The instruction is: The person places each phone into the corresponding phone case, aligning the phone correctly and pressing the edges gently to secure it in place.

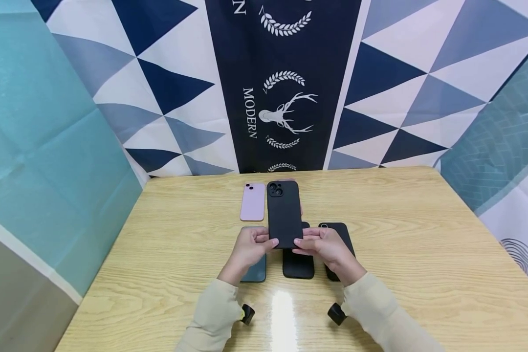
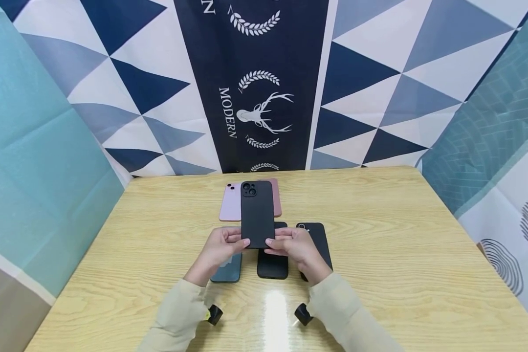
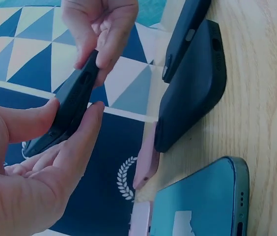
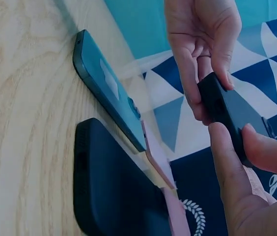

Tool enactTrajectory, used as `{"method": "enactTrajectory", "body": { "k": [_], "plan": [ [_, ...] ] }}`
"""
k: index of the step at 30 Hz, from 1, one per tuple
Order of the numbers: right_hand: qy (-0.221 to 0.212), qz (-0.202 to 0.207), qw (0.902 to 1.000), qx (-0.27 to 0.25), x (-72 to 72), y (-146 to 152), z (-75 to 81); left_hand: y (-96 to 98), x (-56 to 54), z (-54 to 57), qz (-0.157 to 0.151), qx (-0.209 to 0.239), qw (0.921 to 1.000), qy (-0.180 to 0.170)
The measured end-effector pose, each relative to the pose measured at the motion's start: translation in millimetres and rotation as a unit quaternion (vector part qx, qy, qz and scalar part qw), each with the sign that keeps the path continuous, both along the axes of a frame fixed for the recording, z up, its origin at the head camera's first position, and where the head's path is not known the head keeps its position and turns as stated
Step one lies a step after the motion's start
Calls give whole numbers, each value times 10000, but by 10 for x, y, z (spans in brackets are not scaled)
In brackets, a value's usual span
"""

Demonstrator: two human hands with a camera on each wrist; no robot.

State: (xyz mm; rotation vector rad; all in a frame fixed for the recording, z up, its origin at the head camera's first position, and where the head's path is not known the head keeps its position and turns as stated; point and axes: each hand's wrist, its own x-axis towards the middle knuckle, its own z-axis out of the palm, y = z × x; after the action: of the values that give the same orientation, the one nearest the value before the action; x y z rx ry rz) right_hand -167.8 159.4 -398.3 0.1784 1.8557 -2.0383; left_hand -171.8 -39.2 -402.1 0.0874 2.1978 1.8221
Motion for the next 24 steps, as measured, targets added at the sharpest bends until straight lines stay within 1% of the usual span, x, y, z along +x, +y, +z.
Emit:
{"method": "enactTrajectory", "body": {
  "k": [5, 7, 14, 18, 21, 24],
  "plan": [
    [36, -3, 10000, 36, 6, 10, -19, -5, -2, -9, -235, 285, 9992, -160],
    [57, 24, 10000, -5, 5, 14, -33, -7, 1, -4, -250, 362, 9988, -208],
    [119, 221, 9996, -138, 13, 3, -79, -15, 25, 1, -8, 461, 9978, -481],
    [44, 268, 9995, -181, 33, -11, -102, -37, 38, -6, -2, 491, 9971, -574],
    [43, 235, 9994, -233, 42, -24, -118, -48, 35, -12, 0, 542, 9964, -647],
    [108, 135, 9994, -284, 40, -34, -137, -36, 32, -10, 36, 558, 9964, -639]
  ]
}}
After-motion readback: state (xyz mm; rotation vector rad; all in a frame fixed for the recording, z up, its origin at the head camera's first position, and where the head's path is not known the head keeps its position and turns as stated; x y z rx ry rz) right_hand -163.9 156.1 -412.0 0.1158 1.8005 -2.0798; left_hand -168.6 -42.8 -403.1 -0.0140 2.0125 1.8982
